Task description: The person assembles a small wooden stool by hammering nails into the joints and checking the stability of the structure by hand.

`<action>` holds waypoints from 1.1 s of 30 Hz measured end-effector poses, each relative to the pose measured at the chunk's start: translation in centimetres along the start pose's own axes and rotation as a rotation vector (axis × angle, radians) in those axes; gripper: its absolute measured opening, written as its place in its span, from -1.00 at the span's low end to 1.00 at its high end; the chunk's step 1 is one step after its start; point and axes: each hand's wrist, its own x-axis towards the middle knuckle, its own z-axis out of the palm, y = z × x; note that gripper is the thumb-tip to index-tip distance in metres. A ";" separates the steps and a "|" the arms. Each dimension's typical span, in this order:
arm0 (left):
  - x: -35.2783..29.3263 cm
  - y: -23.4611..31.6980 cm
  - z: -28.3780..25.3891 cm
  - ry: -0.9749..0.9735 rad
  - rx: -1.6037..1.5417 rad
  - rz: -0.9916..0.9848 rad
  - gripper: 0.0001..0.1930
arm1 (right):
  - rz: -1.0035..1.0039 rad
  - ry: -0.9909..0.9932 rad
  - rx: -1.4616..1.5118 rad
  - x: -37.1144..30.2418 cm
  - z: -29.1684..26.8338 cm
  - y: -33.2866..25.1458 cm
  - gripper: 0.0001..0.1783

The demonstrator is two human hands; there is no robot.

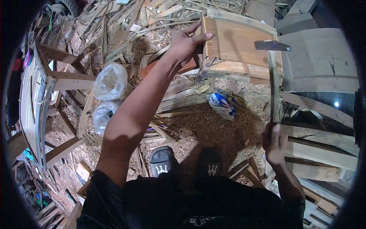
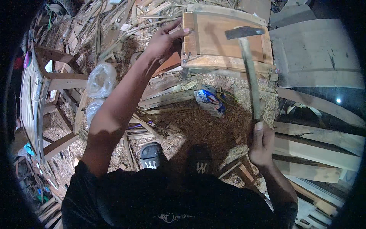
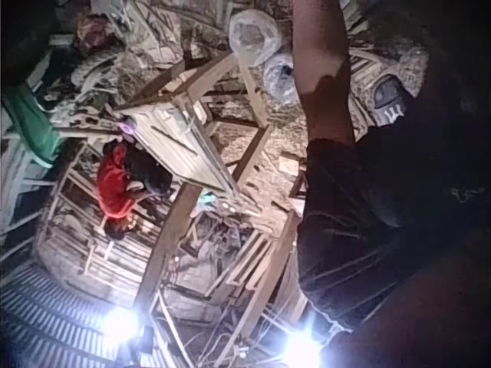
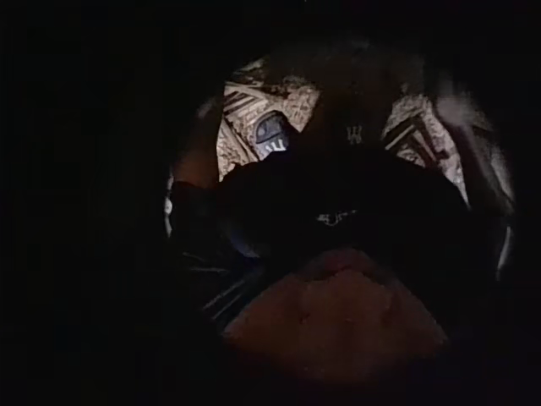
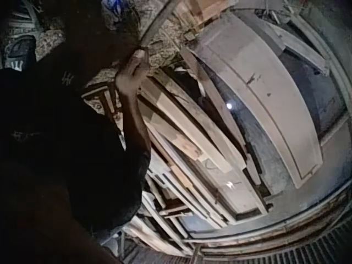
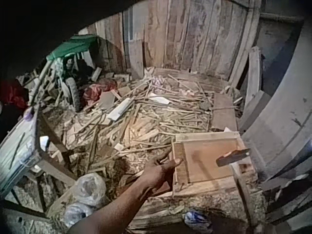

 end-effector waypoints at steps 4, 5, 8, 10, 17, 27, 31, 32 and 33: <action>-0.1 1.5 2.3 -0.024 -0.054 0.015 -0.25 | -0.149 0.106 -0.142 0.1 -0.3 0.0 -0.46; 0.0 1.9 2.6 -0.035 -0.013 0.025 -0.27 | -0.148 0.107 -0.139 0.2 -0.3 -0.1 -0.46; 1.2 2.6 3.1 -0.076 0.036 0.058 -0.26 | -0.009 0.071 0.115 0.4 -0.6 -0.4 -0.45; 2.3 2.6 3.4 -0.106 0.043 0.081 -0.25 | 0.030 0.055 0.060 0.3 -0.9 -0.2 -0.44; 4.4 2.2 1.9 -0.205 0.033 -0.067 -0.05 | 0.021 0.044 0.066 0.8 -0.6 0.2 -0.45; 3.5 0.7 0.2 -0.039 -0.015 0.036 -0.36 | 0.055 0.017 0.102 1.2 -0.1 1.8 -0.44; 3.8 0.8 -0.1 -0.054 0.001 0.044 -0.35 | 0.156 0.053 0.161 0.9 0.6 2.6 -0.46; 3.8 0.8 -0.2 -0.065 0.011 0.051 -0.34 | 0.152 0.050 0.159 1.0 0.6 2.2 -0.46; 3.8 0.8 -0.4 -0.077 0.022 0.059 -0.32 | 0.114 0.002 0.072 1.1 0.5 1.3 -0.47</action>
